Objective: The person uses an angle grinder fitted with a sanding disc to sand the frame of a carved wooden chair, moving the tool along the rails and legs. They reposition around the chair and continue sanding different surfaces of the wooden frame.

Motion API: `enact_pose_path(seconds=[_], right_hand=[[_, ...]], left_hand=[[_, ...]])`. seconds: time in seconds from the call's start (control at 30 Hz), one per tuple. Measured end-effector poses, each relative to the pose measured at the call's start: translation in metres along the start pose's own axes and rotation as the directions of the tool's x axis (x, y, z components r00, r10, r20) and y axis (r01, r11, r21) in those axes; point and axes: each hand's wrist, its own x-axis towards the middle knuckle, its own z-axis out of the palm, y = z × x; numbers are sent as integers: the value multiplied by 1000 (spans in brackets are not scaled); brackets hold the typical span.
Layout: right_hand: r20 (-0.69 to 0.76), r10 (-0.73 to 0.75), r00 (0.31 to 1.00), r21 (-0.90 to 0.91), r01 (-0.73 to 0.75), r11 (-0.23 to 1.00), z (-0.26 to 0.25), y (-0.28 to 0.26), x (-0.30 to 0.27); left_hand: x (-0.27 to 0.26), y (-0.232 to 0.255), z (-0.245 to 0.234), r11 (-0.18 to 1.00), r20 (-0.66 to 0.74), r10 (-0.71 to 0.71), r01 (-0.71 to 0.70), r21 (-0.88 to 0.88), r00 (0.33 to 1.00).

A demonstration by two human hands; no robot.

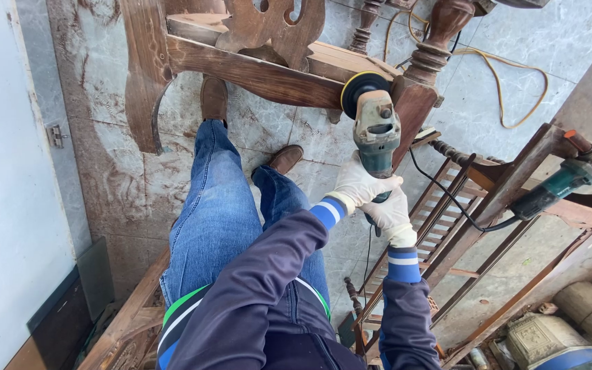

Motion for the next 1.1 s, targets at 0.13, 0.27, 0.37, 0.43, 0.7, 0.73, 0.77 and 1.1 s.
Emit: enact_pose_path(seconds=[0.13, 0.27, 0.37, 0.43, 0.7, 0.73, 0.77, 1.1], right_hand=[[22, -14, 1000, 19, 13, 1000, 0, -3, -11], [29, -71, 997, -56, 72, 996, 1, 1, -13], [15, -64, 998, -20, 65, 998, 0, -5, -4], [6, -52, 999, 4, 52, 999, -2, -16, 1], [-7, -24, 1000, 107, 24, 994, 11, -26, -1], [-4, -30, 1000, 102, 30, 994, 15, -17, 1], [-17, -56, 998, 95, 58, 994, 20, -8, 2], [88, -88, 992, -134, 99, 986, 76, -73, -12]], left_hand=[[-12, -5, 2, 998, 10, -57, 57, -3, 998], [-14, -16, 8, 997, -4, 1, -1, -81, 1000], [-5, -8, 5, 997, -14, 38, -39, -61, 999], [2, 4, 0, 997, 1, 58, -58, -41, 998], [9, 4, -12, 996, 11, 37, -38, 80, 999], [8, 2, -12, 996, 5, 39, -40, 75, 999], [7, -1, -14, 997, 11, 28, -29, 73, 1000], [-14, -32, -101, 1000, -85, -26, 27, 8, 996]])
